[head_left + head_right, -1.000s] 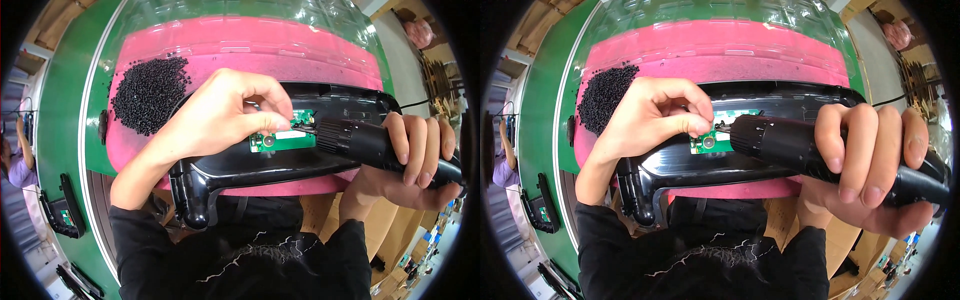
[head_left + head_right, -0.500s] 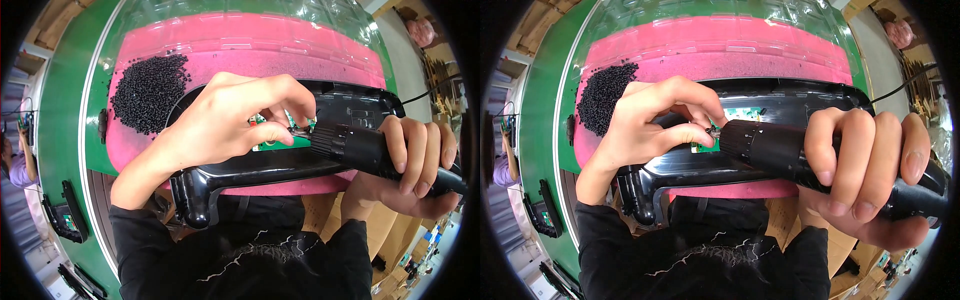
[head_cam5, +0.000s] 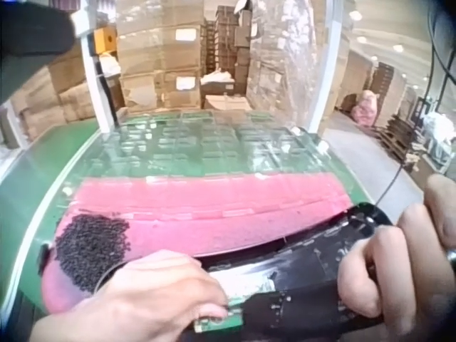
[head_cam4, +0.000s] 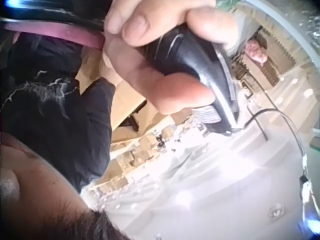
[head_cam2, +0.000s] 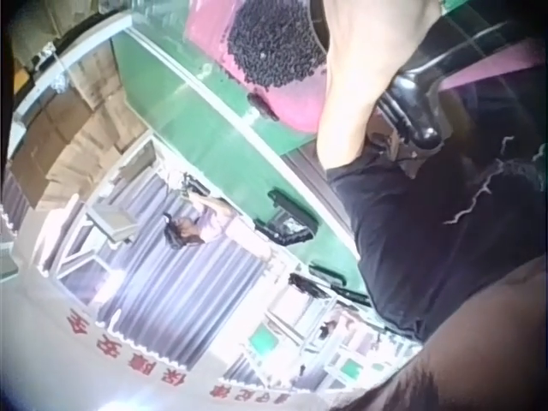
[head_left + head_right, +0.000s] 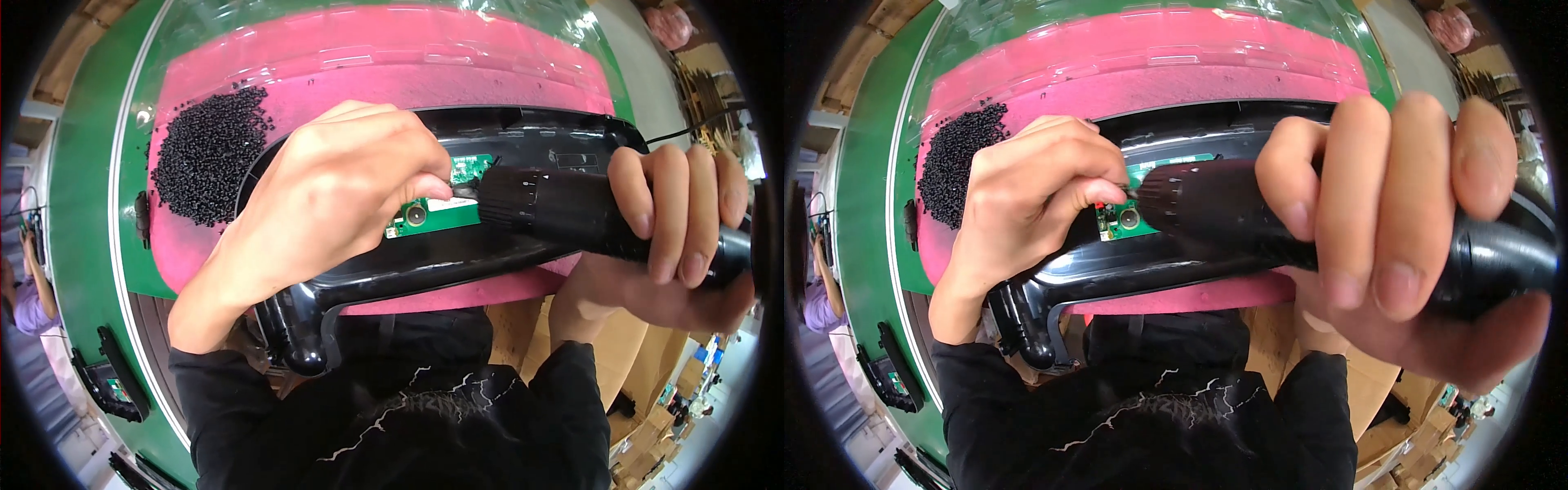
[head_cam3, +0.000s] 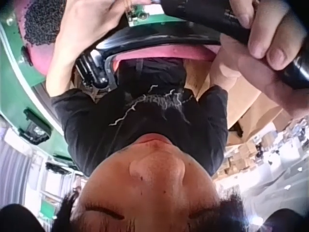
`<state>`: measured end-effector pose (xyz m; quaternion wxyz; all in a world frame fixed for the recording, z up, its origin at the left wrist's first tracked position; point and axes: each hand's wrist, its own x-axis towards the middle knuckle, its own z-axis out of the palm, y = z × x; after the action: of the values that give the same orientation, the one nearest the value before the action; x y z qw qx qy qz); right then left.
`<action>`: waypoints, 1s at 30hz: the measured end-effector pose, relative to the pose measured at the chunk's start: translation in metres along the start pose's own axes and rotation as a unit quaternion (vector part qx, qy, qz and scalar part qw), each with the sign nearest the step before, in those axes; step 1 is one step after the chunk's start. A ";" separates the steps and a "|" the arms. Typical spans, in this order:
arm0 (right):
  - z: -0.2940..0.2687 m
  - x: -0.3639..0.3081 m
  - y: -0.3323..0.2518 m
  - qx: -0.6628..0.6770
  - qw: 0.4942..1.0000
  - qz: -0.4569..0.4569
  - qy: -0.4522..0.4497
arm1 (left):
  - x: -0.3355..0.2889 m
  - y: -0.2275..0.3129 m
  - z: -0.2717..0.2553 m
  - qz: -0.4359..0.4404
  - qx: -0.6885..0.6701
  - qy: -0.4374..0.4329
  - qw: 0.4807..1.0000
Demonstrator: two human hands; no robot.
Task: The person is installing circuit boards into plastic housings using an electric screwdriver.
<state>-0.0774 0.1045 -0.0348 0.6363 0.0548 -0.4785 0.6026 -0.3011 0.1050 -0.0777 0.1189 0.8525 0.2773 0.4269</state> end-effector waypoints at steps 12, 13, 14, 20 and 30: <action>-0.011 0.011 -0.005 -0.272 0.960 0.057 0.038 | 0.006 0.008 -0.005 -0.069 0.034 -0.093 0.993; -0.011 0.013 -0.005 -0.273 0.960 0.058 0.038 | 0.008 0.006 -0.005 -0.069 0.032 -0.092 0.993; -0.011 0.013 -0.004 -0.276 0.958 0.061 0.037 | 0.008 0.004 -0.006 -0.056 0.017 -0.103 0.993; -0.020 0.029 0.011 -0.295 0.950 0.101 0.036 | 0.006 -0.015 -0.009 -0.094 0.027 -0.183 0.978; -0.042 0.052 0.056 -0.271 0.950 0.156 -0.007 | -0.001 -0.041 -0.016 -0.186 0.065 -0.252 0.948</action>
<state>-0.1102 0.1833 -0.0506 0.5220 -0.1909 -0.6307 0.5416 -0.3291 0.1374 -0.0865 0.2067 0.8715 0.4186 0.1499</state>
